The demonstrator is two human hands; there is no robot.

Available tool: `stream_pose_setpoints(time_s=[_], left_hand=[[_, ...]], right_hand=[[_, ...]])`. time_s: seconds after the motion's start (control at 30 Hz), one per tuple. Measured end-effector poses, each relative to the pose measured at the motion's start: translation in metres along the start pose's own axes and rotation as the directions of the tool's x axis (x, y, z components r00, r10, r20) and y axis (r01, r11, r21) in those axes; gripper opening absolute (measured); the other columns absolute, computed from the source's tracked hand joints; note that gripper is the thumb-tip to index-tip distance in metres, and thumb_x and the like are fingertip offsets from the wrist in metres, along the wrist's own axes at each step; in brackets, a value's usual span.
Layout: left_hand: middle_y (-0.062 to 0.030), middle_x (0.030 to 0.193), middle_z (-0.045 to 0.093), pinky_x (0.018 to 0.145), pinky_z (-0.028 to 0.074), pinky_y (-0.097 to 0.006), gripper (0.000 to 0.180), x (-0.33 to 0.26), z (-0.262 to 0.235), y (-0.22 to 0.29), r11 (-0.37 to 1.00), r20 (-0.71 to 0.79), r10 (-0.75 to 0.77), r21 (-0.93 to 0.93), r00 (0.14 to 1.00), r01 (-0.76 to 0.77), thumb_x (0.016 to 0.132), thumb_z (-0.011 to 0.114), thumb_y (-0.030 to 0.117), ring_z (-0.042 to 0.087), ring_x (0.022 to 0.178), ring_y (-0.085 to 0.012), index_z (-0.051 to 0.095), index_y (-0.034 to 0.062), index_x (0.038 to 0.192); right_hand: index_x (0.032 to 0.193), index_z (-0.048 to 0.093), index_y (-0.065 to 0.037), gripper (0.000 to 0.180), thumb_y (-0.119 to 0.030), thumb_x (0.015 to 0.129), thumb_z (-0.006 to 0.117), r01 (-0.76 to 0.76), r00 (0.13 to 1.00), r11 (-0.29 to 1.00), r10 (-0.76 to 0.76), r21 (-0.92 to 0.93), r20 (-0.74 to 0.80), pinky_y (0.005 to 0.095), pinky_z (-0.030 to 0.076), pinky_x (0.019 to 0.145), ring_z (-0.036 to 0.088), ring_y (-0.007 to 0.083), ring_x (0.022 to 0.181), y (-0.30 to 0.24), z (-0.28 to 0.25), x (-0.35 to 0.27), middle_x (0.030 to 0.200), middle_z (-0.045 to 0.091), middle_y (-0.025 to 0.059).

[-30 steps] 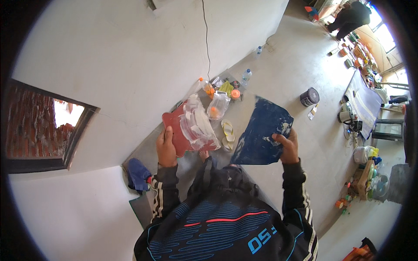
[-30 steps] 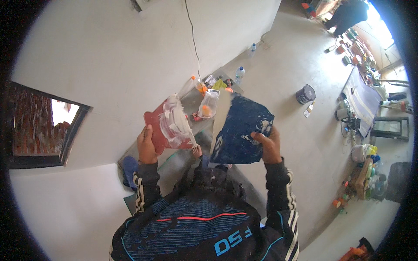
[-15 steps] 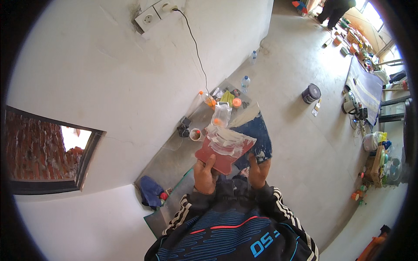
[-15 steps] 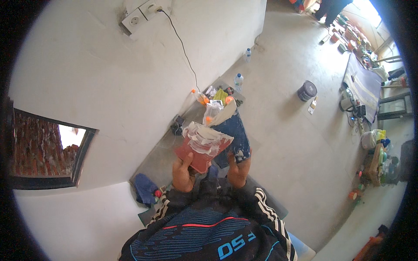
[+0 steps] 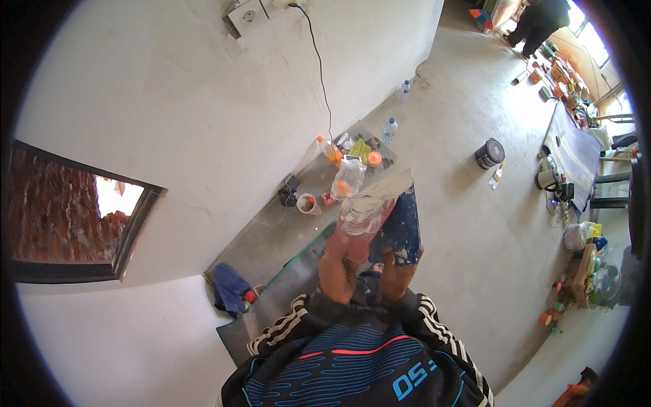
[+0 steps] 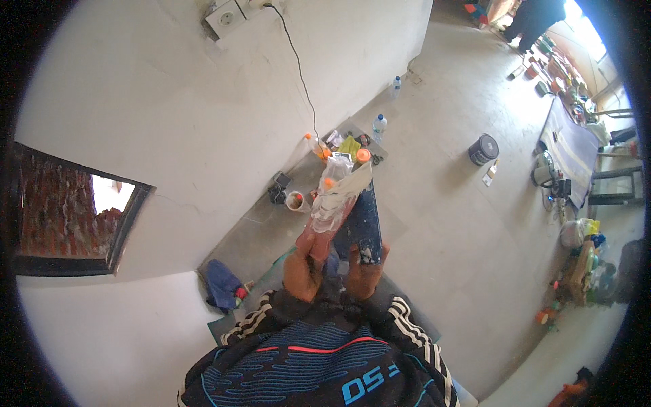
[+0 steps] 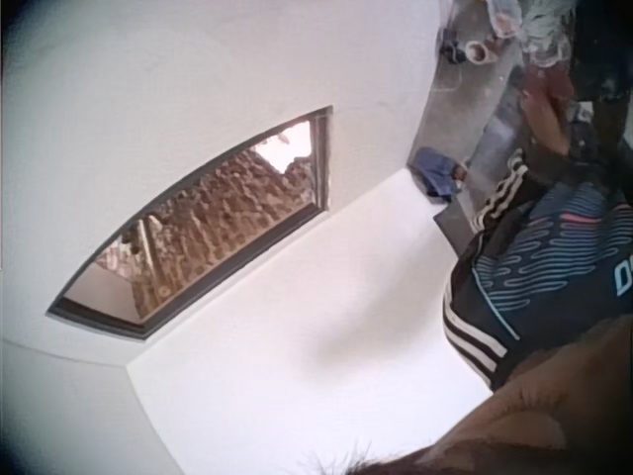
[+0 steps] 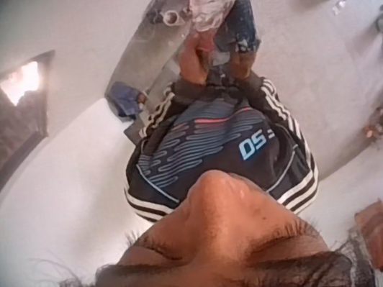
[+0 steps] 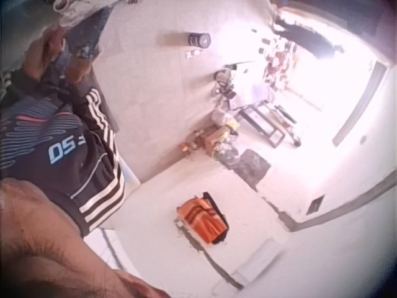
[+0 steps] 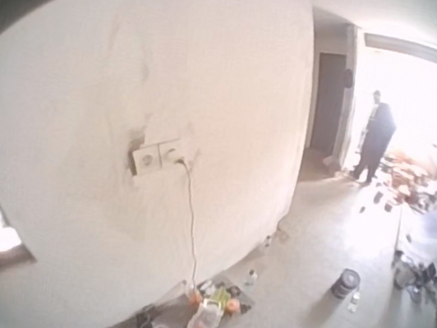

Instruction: The person scoops white plaster from a bucket onto a hawk using a trowel, then applies and smooths the plaster onto a wall around an electrical outlet. The person repeatedly transfers plaster from the hawk to the trowel and spreads it evenly on the wall surface.

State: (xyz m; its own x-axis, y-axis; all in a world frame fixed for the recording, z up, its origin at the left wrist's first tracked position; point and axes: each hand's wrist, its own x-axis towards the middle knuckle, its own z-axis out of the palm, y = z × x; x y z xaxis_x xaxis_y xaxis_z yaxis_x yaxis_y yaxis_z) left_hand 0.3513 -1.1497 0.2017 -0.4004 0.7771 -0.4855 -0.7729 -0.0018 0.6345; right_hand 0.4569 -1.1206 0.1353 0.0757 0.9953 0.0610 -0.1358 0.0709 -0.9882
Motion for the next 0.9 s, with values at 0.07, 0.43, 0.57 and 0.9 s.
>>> stream_pose_setpoints(time_s=[0.07,0.43,0.57,0.9], left_hand=[[-0.0090,0.121,0.056,0.091,0.050,-0.027,0.040,0.001,0.000,0.001,1.000,0.001,0.004,-0.010,1.000,-0.004,0.097,0.051,0.018,0.058,0.106,-0.0159,0.045,-0.0021,0.132],[-0.0105,0.117,0.057,0.071,0.056,-0.020,0.041,0.003,-0.001,-0.004,0.971,-0.056,-0.112,-0.217,0.992,0.097,0.097,0.049,0.016,0.062,0.095,-0.0132,0.042,-0.0036,0.133],[-0.0130,0.114,0.058,0.072,0.057,-0.018,0.040,0.006,-0.001,-0.008,0.985,-0.118,-0.092,-0.159,0.989,0.073,0.097,0.048,0.013,0.061,0.098,-0.0136,0.043,-0.0045,0.132],[-0.0130,0.121,0.057,0.084,0.055,-0.023,0.038,0.008,-0.012,-0.011,0.980,-0.111,-0.088,-0.188,0.990,0.067,0.096,0.049,0.011,0.061,0.103,-0.0154,0.044,-0.0039,0.131]], right_hand=[[0.117,0.045,0.002,0.033,-0.012,0.091,0.060,0.029,1.000,0.997,-0.028,-0.067,0.011,0.0331,0.043,0.086,0.055,0.0184,0.096,0.000,0.002,-0.001,0.105,0.058,0.0114],[0.123,0.041,0.004,0.036,-0.012,0.094,0.055,0.202,0.976,0.918,-0.162,-0.340,0.142,0.0352,0.043,0.090,0.056,0.0231,0.100,0.005,-0.007,0.000,0.110,0.056,0.0150],[0.122,0.043,0.006,0.035,-0.012,0.094,0.055,0.242,0.968,0.921,-0.206,-0.306,0.146,0.0352,0.042,0.091,0.056,0.0251,0.103,0.004,-0.009,-0.002,0.113,0.055,0.0164],[0.122,0.045,0.005,0.035,-0.010,0.092,0.057,0.121,0.987,0.984,-0.105,-0.132,0.120,0.0340,0.044,0.088,0.058,0.0238,0.097,-0.001,-0.013,-0.004,0.109,0.058,0.0157]])
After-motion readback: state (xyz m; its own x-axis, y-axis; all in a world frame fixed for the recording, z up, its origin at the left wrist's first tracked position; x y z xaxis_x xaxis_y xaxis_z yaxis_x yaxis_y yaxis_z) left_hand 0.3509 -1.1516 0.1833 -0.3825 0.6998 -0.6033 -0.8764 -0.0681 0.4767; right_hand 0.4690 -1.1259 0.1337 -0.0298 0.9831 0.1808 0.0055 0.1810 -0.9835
